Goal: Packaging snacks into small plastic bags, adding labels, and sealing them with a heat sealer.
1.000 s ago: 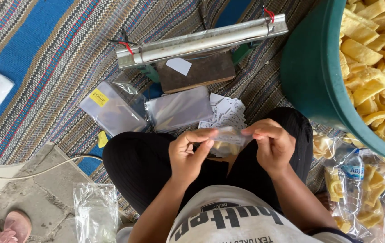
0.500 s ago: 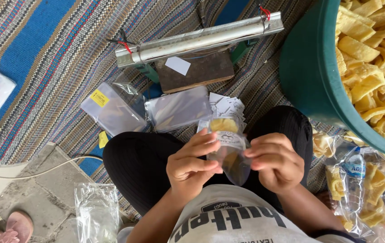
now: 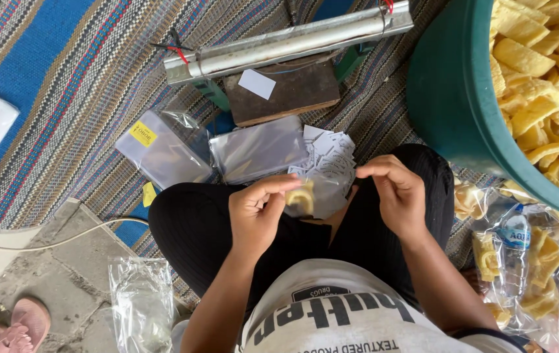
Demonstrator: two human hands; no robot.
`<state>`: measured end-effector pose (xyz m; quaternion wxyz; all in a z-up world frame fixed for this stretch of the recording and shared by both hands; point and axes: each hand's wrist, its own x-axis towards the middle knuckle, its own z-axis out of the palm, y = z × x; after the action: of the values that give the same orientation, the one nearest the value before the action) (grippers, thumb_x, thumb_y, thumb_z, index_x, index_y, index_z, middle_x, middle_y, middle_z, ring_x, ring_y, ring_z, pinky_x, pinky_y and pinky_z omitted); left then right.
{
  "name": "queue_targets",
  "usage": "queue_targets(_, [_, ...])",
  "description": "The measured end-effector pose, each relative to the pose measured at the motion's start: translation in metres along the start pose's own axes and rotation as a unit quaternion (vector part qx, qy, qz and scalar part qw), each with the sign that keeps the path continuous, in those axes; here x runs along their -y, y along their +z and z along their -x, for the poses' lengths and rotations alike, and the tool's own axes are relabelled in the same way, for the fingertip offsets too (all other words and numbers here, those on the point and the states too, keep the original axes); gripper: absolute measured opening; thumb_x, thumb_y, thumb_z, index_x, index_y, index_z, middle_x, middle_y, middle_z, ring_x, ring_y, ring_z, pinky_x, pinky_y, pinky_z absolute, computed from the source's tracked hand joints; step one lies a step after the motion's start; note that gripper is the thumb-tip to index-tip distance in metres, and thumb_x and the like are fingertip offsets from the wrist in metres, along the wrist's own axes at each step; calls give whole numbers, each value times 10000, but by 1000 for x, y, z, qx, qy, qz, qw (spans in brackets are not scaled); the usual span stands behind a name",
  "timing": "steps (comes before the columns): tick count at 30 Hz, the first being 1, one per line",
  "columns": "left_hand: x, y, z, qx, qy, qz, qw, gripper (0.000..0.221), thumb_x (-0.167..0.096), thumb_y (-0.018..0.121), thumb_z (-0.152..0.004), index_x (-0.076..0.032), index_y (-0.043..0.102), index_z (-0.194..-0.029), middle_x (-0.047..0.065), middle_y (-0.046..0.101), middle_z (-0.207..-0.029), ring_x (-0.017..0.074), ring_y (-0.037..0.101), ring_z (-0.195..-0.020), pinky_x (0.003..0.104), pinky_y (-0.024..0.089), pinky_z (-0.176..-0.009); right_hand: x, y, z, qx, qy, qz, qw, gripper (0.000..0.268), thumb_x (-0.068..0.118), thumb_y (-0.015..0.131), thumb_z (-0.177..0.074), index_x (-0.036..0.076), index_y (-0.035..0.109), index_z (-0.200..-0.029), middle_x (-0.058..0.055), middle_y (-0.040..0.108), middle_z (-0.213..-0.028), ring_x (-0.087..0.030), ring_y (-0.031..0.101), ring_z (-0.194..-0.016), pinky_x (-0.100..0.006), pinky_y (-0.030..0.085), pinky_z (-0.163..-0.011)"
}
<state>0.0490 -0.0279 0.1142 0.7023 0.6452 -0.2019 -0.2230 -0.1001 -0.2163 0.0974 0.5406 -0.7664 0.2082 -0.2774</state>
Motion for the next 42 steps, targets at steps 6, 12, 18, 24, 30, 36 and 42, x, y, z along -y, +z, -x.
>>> queue_targets(6, [-6,7,0,20,74,10,997,353,42,579,-974,91,595,-1323,245,774,-1007,346,741,-1053,482,594,-899,5,17,-2,31,55,-118,991,316,55,658,-964,-54,688,-1259,-154,732,-1116,-206,630,-1074,-394,509,-960])
queue_targets(12, [7,9,9,6,129,52,990,177,63,737,-884,94,716,-1057,227,788,-1022,358,730,-1085,468,578,-954,11,17,-8,-11,-107,-105,989,76,-15,736,-894,-52,769,-952,-173,720,-866,-285,657,-804,-394,554,-766])
queue_targets(18, [16,19,14,33,198,136,970,164,60,845,-764,-17,792,-900,212,774,-1097,368,703,-1158,472,489,-1104,30,6,3,-64,-197,-79,975,161,110,740,-917,10,720,-793,-187,738,-801,-333,690,-733,-433,591,-683])
queue_targets(24, [-37,19,21,76,215,88,970,115,-7,741,-925,-86,683,-986,172,729,-1157,343,677,-1235,559,443,-1229,40,-7,8,-90,-255,-98,958,113,95,590,-998,114,663,-914,-21,701,-890,-159,676,-850,-271,605,-792])
queue_targets(30, [-16,20,2,36,125,39,991,124,54,758,-866,23,643,-832,186,802,-877,364,800,-886,476,612,-896,19,8,1,-57,-166,-61,983,67,-22,565,-1015,-29,537,-955,-184,727,-804,-332,709,-759,-413,590,-721])
queue_targets(36, [-20,5,-9,168,33,-25,985,200,124,630,-892,7,782,-950,192,797,-1017,385,737,-1078,486,580,-937,6,7,1,2,-57,-34,998,265,-89,513,-1010,-9,728,-879,-163,747,-860,-329,669,-816,-458,548,-792])
queue_targets(42, [21,21,-6,55,41,-31,997,235,78,798,-806,-72,817,-986,149,805,-976,342,730,-1090,468,549,-1031,-26,13,5,-21,45,-93,994,291,-153,787,-777,-93,759,-1060,-180,748,-852,-277,683,-868,-392,557,-820])
